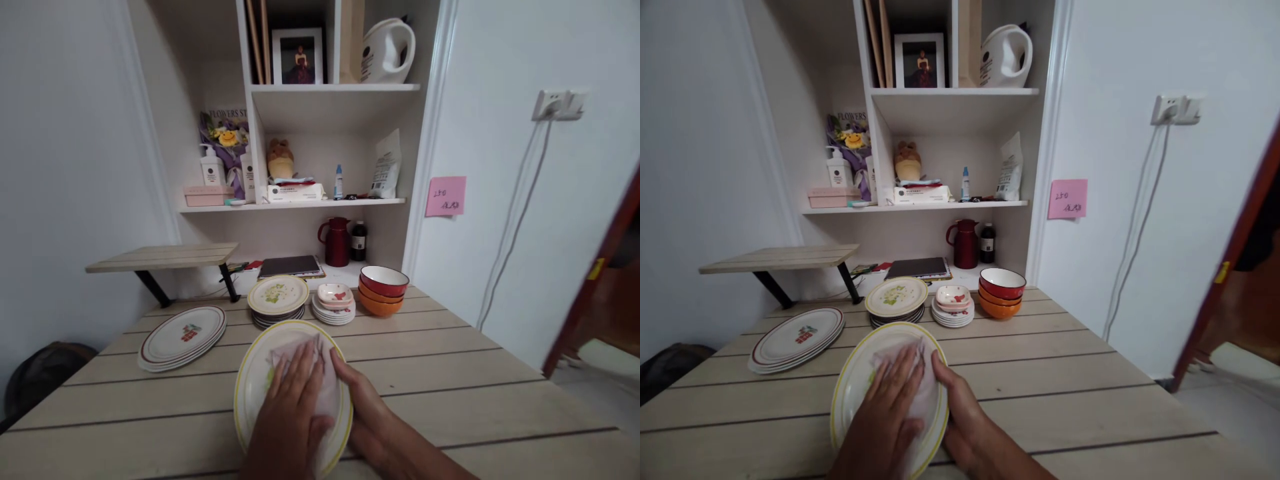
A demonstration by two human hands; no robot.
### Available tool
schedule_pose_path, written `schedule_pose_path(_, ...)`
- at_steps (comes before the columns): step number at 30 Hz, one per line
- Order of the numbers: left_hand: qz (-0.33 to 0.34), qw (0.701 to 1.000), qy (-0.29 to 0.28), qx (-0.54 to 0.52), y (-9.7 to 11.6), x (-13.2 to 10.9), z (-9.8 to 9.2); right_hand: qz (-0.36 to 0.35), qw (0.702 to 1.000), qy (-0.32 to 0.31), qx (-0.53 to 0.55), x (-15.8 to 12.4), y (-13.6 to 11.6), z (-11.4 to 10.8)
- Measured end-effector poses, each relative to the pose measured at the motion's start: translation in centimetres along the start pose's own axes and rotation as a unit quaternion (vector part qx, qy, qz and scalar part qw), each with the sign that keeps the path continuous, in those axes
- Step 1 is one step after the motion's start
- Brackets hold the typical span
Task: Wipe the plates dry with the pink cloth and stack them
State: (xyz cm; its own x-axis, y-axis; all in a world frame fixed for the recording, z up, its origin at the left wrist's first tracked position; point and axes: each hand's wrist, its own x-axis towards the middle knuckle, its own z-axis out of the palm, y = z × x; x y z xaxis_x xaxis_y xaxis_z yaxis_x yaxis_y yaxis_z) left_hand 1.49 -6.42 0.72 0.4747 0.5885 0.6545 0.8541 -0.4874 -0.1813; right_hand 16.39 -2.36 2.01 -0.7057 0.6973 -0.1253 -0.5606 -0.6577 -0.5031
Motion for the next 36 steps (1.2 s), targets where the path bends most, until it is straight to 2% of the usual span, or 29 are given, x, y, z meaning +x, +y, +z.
schedule_pose_path(4,-0.114,0.989,0.058,0.067,-1.1,-0.2,0.4,0.009,1.0,-0.006,0.01,0.1,0.2,0.2)
schedule_pose_path(6,-0.134,0.984,0.075,0.091,-1.5,-0.4,0.6,-0.007,1.0,-0.011,0.017,-0.1,-0.5,0.2)
schedule_pose_path(8,-0.114,0.986,0.076,0.093,-1.5,-0.5,0.6,-0.033,0.999,-0.002,0.02,-0.2,-1.5,0.1)
schedule_pose_path(12,-0.014,0.997,0.048,0.062,-0.4,-0.4,0.4,-0.091,0.995,0.04,0.02,-0.6,-2.8,-0.1)
schedule_pose_path(15,0.048,0.997,0.029,0.049,0.5,-0.3,0.2,-0.071,0.997,0.021,0.007,-0.7,-2.5,0.0)
schedule_pose_path(17,0.055,0.997,0.016,0.042,0.8,-0.3,0.2,-0.039,0.999,-0.002,0.0,-0.6,-1.7,0.0)
schedule_pose_path(21,-0.024,0.998,0.011,0.051,0.2,-0.6,0.2,-0.005,1.0,-0.019,-0.003,-0.2,0.1,-0.2)
schedule_pose_path(24,-0.114,0.989,0.048,0.079,-0.8,-0.9,0.4,0.011,1.0,-0.019,0.004,0.2,0.5,-0.5)
schedule_pose_path(26,-0.147,0.983,0.069,0.091,-1.3,-1.1,0.5,0.003,1.0,-0.017,0.018,0.2,0.0,-0.5)
schedule_pose_path(28,-0.132,0.984,0.072,0.09,-1.5,-1.3,0.7,-0.022,0.999,-0.008,0.035,0.2,-1.0,-0.5)
schedule_pose_path(32,-0.017,0.997,0.048,0.057,-0.6,-1.0,0.7,-0.084,0.995,0.032,0.05,-0.2,-2.8,-0.6)
schedule_pose_path(36,0.048,0.998,0.014,0.04,0.4,-0.5,0.4,-0.058,0.998,0.012,0.031,-0.2,-2.1,-0.7)
